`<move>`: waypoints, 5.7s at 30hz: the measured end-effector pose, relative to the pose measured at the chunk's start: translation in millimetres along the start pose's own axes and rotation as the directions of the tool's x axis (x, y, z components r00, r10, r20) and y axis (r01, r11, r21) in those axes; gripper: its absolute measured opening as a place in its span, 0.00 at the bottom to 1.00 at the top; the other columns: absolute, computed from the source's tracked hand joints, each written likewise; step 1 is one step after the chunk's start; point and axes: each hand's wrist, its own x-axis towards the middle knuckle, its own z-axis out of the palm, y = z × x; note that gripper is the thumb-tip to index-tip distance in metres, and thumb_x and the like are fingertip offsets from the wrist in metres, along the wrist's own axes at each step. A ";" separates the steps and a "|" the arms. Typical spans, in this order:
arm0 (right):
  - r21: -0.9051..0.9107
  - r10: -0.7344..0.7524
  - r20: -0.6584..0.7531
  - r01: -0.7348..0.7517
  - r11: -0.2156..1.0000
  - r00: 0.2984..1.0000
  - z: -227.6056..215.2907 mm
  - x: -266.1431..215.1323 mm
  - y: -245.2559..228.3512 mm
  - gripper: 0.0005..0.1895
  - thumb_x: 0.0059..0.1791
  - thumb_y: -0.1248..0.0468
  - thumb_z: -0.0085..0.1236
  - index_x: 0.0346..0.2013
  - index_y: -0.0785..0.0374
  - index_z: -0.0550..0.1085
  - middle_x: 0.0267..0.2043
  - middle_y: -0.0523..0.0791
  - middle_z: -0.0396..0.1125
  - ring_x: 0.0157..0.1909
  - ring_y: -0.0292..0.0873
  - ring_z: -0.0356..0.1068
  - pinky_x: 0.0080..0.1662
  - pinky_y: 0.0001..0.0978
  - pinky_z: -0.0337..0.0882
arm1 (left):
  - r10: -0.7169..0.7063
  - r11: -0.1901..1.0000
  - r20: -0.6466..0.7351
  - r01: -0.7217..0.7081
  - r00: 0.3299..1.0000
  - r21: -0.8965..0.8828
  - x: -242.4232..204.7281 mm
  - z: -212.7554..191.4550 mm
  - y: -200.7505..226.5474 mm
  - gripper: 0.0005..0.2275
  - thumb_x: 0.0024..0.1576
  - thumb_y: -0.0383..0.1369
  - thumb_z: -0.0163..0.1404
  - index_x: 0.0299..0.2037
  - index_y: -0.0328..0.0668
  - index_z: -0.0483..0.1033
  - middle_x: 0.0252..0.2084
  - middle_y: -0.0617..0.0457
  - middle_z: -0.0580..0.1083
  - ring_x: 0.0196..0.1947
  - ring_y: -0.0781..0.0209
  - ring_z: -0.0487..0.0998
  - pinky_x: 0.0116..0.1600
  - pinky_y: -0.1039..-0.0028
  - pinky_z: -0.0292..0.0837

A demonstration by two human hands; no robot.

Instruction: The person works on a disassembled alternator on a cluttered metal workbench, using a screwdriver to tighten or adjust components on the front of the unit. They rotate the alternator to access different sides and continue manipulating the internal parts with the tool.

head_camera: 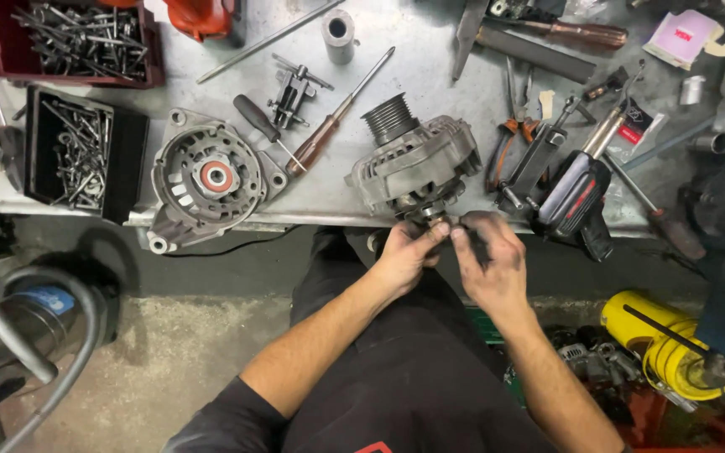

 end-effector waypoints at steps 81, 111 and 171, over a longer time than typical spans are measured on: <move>-0.388 -0.166 -0.028 0.142 0.911 0.986 21.5 -17.2 24.5 0.21 0.48 0.70 0.63 0.56 0.68 0.76 0.56 0.52 0.73 0.47 0.51 0.76 0.48 0.38 0.73 | -0.060 0.969 0.083 0.078 0.995 -0.235 7.4 -1.2 -0.2 0.07 0.59 0.30 0.58 0.45 0.41 0.78 0.33 0.60 0.73 0.27 0.71 0.68 0.27 0.78 0.59; -0.151 0.051 -0.178 -0.078 0.986 0.983 70.5 -28.8 72.8 0.16 0.61 0.55 0.47 0.46 0.67 0.72 0.40 0.53 0.69 0.41 0.59 0.70 0.42 0.46 0.69 | 0.367 0.012 0.595 -0.644 0.715 0.765 -95.0 45.1 178.9 0.09 0.56 0.39 0.64 0.40 0.47 0.81 0.38 0.53 0.81 0.40 0.57 0.82 0.49 0.69 0.77; 0.852 0.684 0.479 -0.478 -0.213 0.549 98.5 -29.7 73.7 0.14 0.59 0.49 0.51 0.36 0.52 0.71 0.24 0.35 0.60 0.22 0.33 0.57 0.25 0.29 0.57 | 0.221 -0.427 0.700 -0.578 0.679 0.695 -8.6 64.1 226.5 0.35 0.57 0.55 0.56 0.68 0.40 0.66 0.71 0.39 0.65 0.74 0.38 0.62 0.78 0.44 0.49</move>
